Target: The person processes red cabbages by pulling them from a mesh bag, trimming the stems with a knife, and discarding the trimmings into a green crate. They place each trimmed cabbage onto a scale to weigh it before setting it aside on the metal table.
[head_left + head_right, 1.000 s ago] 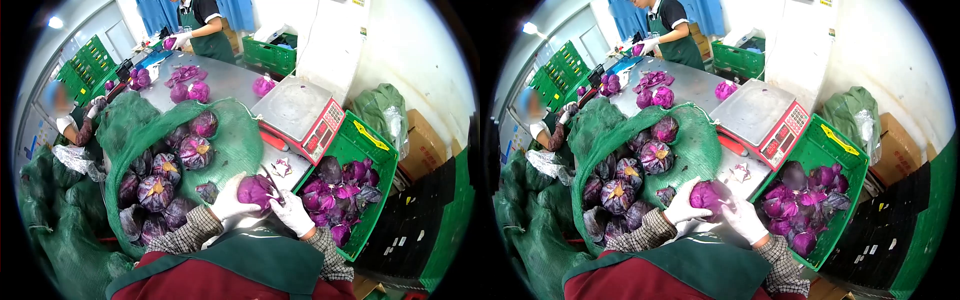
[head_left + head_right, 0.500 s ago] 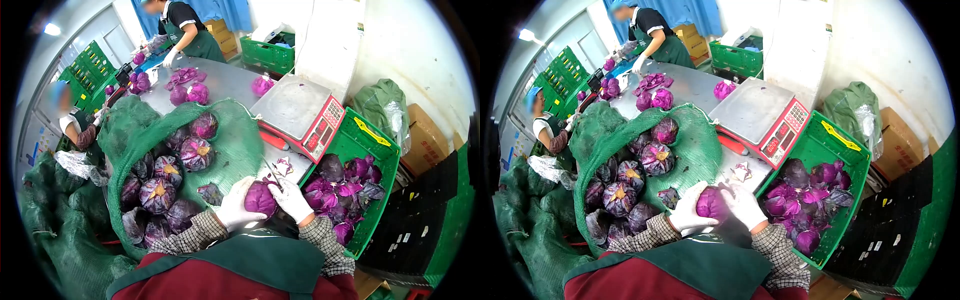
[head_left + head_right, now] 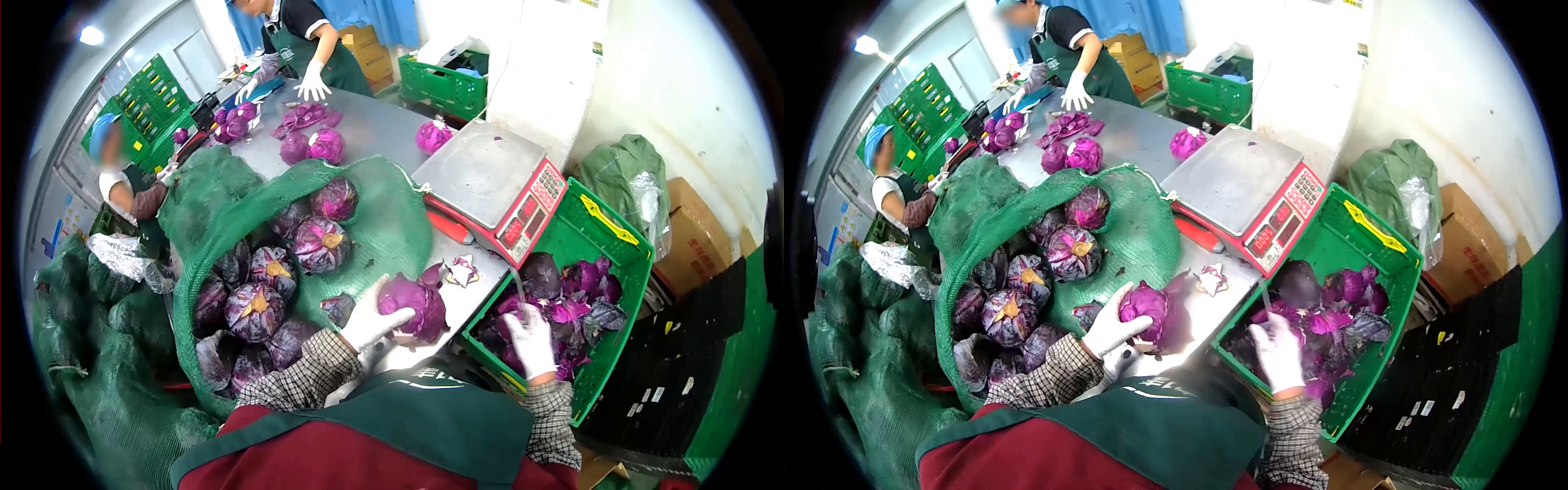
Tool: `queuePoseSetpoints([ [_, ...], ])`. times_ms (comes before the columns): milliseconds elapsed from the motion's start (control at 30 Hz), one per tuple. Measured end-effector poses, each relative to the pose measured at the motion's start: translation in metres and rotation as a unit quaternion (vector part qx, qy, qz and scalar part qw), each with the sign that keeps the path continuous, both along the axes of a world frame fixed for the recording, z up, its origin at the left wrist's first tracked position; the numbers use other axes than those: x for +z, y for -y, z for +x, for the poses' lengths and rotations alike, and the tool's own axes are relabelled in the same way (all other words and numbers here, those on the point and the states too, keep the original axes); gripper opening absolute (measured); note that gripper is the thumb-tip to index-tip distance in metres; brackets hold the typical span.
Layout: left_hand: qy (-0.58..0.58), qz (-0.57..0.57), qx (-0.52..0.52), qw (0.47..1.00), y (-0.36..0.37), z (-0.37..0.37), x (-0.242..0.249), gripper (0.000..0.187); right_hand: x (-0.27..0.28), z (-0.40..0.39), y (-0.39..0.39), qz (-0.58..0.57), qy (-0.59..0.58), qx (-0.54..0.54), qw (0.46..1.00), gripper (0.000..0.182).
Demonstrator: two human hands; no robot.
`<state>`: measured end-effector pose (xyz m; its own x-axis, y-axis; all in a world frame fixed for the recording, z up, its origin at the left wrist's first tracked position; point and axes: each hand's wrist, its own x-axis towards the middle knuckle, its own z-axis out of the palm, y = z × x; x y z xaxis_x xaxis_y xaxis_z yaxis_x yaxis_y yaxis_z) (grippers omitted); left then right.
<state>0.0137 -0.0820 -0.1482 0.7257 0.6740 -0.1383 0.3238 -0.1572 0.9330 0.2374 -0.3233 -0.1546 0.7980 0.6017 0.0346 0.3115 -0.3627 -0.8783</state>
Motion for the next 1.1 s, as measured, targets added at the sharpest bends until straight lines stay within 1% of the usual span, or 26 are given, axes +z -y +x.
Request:
queuePoseSetpoints([
  [33, -0.012, 0.026, -0.028, 0.999, 0.007, 0.005, 0.013, 0.106, -0.001, -0.006, -0.013, 0.021, 0.006, 0.033, 0.999, 0.042],
  [67, -0.027, 0.053, -0.054, 0.997, 0.012, 0.007, 0.026, 0.108, 0.020, -0.018, -0.028, 0.038, -0.039, 0.084, 0.995, 0.038],
  [100, -0.041, 0.137, -0.081, 0.986, 0.010, 0.006, 0.019, 0.109, 0.018, -0.023, -0.042, 0.035, -0.085, 0.133, 0.987, 0.035],
  [133, -0.045, 0.124, -0.095, 0.987, 0.009, 0.005, 0.022, 0.108, 0.014, -0.026, -0.057, 0.112, -0.024, 0.213, 0.970, 0.037],
  [167, -0.050, 0.111, -0.108, 0.987, 0.006, 0.006, 0.026, 0.108, 0.017, -0.034, -0.069, 0.161, -0.150, 0.244, 0.945, 0.038],
  [200, -0.054, 0.099, -0.120, 0.986, 0.002, 0.007, 0.031, 0.108, 0.014, -0.035, -0.080, 0.177, -0.128, 0.282, 0.934, 0.040],
  [233, -0.075, 0.114, -0.153, 0.979, -0.005, 0.007, 0.034, 0.105, 0.012, -0.037, -0.090, 0.194, -0.108, 0.319, 0.921, 0.042],
  [267, -0.069, 0.220, -0.185, 0.955, -0.010, 0.009, 0.038, 0.102, 0.003, -0.034, -0.100, 0.173, 0.058, 0.355, 0.917, 0.044],
  [300, -0.062, 0.323, -0.213, 0.920, -0.013, 0.011, 0.042, 0.099, -0.003, -0.037, -0.105, 0.183, -0.011, 0.360, 0.915, 0.044],
  [333, -0.053, 0.420, -0.239, 0.874, -0.015, 0.014, 0.047, 0.097, 0.002, -0.036, -0.105, 0.163, 0.036, 0.358, 0.919, 0.043],
  [367, -0.029, 0.432, -0.255, 0.865, -0.011, 0.018, 0.058, 0.094, 0.010, -0.035, -0.104, 0.141, 0.083, 0.356, 0.920, 0.043],
  [433, -0.027, 0.340, -0.279, 0.898, -0.013, 0.022, 0.048, 0.093, 0.012, -0.035, -0.101, 0.110, 0.174, 0.332, 0.921, 0.040],
  [500, -0.035, 0.260, -0.303, 0.916, -0.017, 0.027, 0.048, 0.092, 0.018, -0.031, -0.099, 0.096, 0.127, 0.343, 0.926, 0.041],
  [533, -0.040, 0.258, -0.306, 0.916, -0.017, 0.028, 0.049, 0.092, 0.023, -0.028, -0.098, 0.089, 0.102, 0.348, 0.928, 0.041],
  [567, -0.046, 0.256, -0.309, 0.915, -0.017, 0.027, 0.051, 0.091, 0.038, -0.024, -0.097, 0.035, 0.058, 0.379, 0.923, 0.040],
  [667, -0.053, 0.241, -0.306, 0.920, -0.020, 0.027, 0.052, 0.089, 0.023, -0.011, -0.104, -0.014, 0.072, 0.427, 0.901, 0.036],
  [700, -0.052, 0.234, -0.304, 0.922, -0.021, 0.027, 0.052, 0.088, 0.005, -0.008, -0.106, 0.059, 0.039, 0.427, 0.901, 0.031],
  [800, -0.033, 0.231, -0.295, 0.927, -0.028, 0.026, 0.030, 0.087, 0.017, -0.010, -0.099, 0.046, -0.050, 0.415, 0.907, 0.027],
  [833, -0.036, 0.232, -0.291, 0.927, -0.027, 0.027, 0.032, 0.087, 0.005, -0.018, -0.093, 0.146, -0.212, 0.368, 0.893, 0.021],
  [867, -0.038, 0.233, -0.286, 0.929, -0.025, 0.028, 0.035, 0.087, 0.013, -0.018, -0.086, 0.131, -0.125, 0.366, 0.913, 0.018],
  [933, -0.045, 0.223, -0.258, 0.939, -0.024, 0.028, 0.037, 0.086, 0.028, -0.026, -0.072, 0.150, -0.047, 0.315, 0.936, 0.019],
  [967, -0.050, 0.212, -0.236, 0.947, -0.024, 0.027, 0.037, 0.085, 0.023, -0.018, -0.063, 0.121, 0.164, 0.305, 0.930, 0.021],
  [1000, -0.055, 0.200, -0.215, 0.954, -0.024, 0.027, 0.036, 0.084, 0.022, -0.019, -0.049, 0.126, 0.111, 0.239, 0.956, 0.023],
  [1033, -0.060, 0.132, -0.157, 0.977, -0.029, 0.025, 0.030, 0.080, 0.029, -0.015, -0.031, 0.128, 0.175, 0.249, 0.944, 0.022],
  [1067, -0.057, -0.005, -0.109, 0.992, -0.029, 0.024, 0.034, 0.085, 0.030, -0.009, -0.015, 0.130, 0.239, 0.257, 0.927, 0.022],
  [1100, -0.049, 0.009, -0.107, 0.993, -0.035, 0.022, 0.022, 0.085, 0.018, -0.007, 0.000, 0.103, 0.183, 0.235, 0.949, 0.020],
])
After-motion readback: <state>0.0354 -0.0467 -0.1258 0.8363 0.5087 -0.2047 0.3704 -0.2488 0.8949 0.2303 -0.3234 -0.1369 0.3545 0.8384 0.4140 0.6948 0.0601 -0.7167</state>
